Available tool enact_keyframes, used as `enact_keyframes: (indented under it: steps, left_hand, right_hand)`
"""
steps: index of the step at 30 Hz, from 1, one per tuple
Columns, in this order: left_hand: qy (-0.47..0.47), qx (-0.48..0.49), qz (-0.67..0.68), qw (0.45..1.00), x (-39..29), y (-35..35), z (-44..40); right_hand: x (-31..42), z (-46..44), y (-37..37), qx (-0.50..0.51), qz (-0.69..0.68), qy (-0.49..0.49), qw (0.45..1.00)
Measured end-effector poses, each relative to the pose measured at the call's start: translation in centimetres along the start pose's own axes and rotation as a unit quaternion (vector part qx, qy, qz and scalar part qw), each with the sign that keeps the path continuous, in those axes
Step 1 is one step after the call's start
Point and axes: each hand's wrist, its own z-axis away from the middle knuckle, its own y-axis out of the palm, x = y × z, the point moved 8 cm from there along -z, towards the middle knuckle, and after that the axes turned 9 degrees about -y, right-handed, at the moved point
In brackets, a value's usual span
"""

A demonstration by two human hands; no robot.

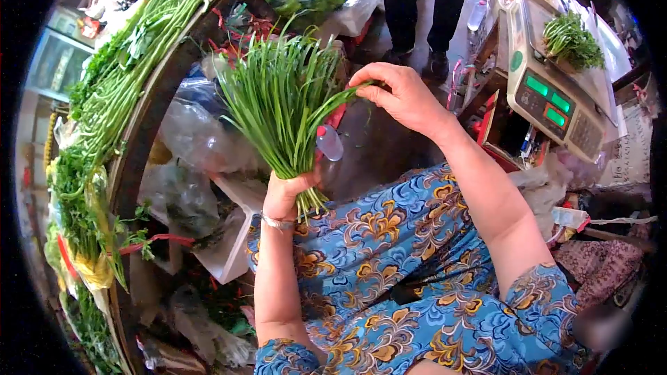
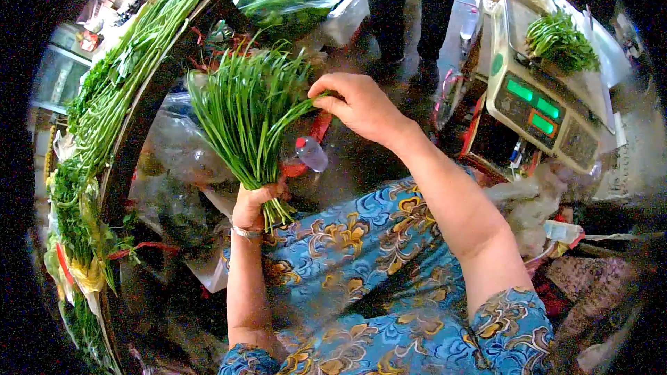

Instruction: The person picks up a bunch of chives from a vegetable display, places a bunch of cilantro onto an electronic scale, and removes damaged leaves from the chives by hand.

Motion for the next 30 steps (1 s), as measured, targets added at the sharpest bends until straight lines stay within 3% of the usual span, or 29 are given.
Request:
enact_keyframes:
  steps: [4, 8, 11, 14, 16, 18, 20, 21, 22, 25, 26, 28, 29, 30]
  left_hand:
    - [0.002, -0.028, -0.023, 0.999, 0.0, -0.6, 0.2]
    - [-0.001, 0.012, 0.039, 0.999, 0.2, -0.9, 0.2]
    - [-0.006, -0.010, 0.022, 1.000, 0.0, -0.7, 0.5]
    - [-0.008, -0.001, 0.002, 1.000, 0.1, -0.2, 0.4]
    - [0.007, 0.015, 0.000, 1.000, -0.4, 0.9, 0.7]
    - [-0.001, 0.010, -0.010, 1.000, -0.1, 1.1, 0.8]
    - [0.007, 0.027, -0.033, 0.999, -0.4, 2.0, 0.7]
    - [0.006, 0.024, -0.035, 0.999, -0.4, 2.2, 0.7]
    - [0.004, 0.024, -0.032, 0.999, -0.3, 2.1, 0.7]
    - [-0.001, 0.020, -0.067, 0.998, 0.0, 1.9, 0.6]
    - [-0.002, 0.020, -0.067, 0.998, 0.1, 1.8, 0.5]
    - [-0.012, 0.040, -0.056, 0.998, 0.3, 1.8, 0.3]
    - [-0.013, 0.042, -0.056, 0.997, 0.3, 2.1, 0.2]
    - [-0.016, 0.022, -0.063, 0.998, 0.4, 2.1, 0.2]
  right_hand:
    - [-0.3, 0.5, 0.4, 0.039, 0.091, -0.052, 0.994]
    - [-0.2, 0.9, 0.7, 0.101, 0.105, -0.023, 0.989]
    - [-1.3, 1.5, 1.2, 0.140, 0.135, 0.014, 0.981]
    - [-2.5, 1.6, 1.1, 0.097, 0.165, 0.036, 0.981]
    - [-2.7, 1.2, 0.0, 0.013, 0.155, 0.045, 0.987]
    - [-3.0, 0.8, -0.4, -0.017, 0.203, 0.015, 0.979]
    - [-4.0, 0.8, -1.2, -0.070, 0.069, 0.060, 0.993]
    - [-5.4, 1.1, -1.2, -0.096, -0.084, 0.161, 0.979]
    - [-6.2, 1.5, -1.4, -0.153, -0.233, 0.203, 0.939]
    - [-6.7, 1.5, -3.5, -0.220, -0.401, 0.191, 0.868]
    - [-6.6, 1.5, -3.4, -0.221, -0.401, 0.192, 0.868]
    - [-4.6, 0.7, -4.9, -0.245, -0.217, 0.072, 0.942]
    - [-2.5, 0.5, -4.8, -0.245, -0.114, 0.081, 0.959]
    - [-0.9, 0.2, -4.3, -0.232, -0.052, 0.007, 0.971]
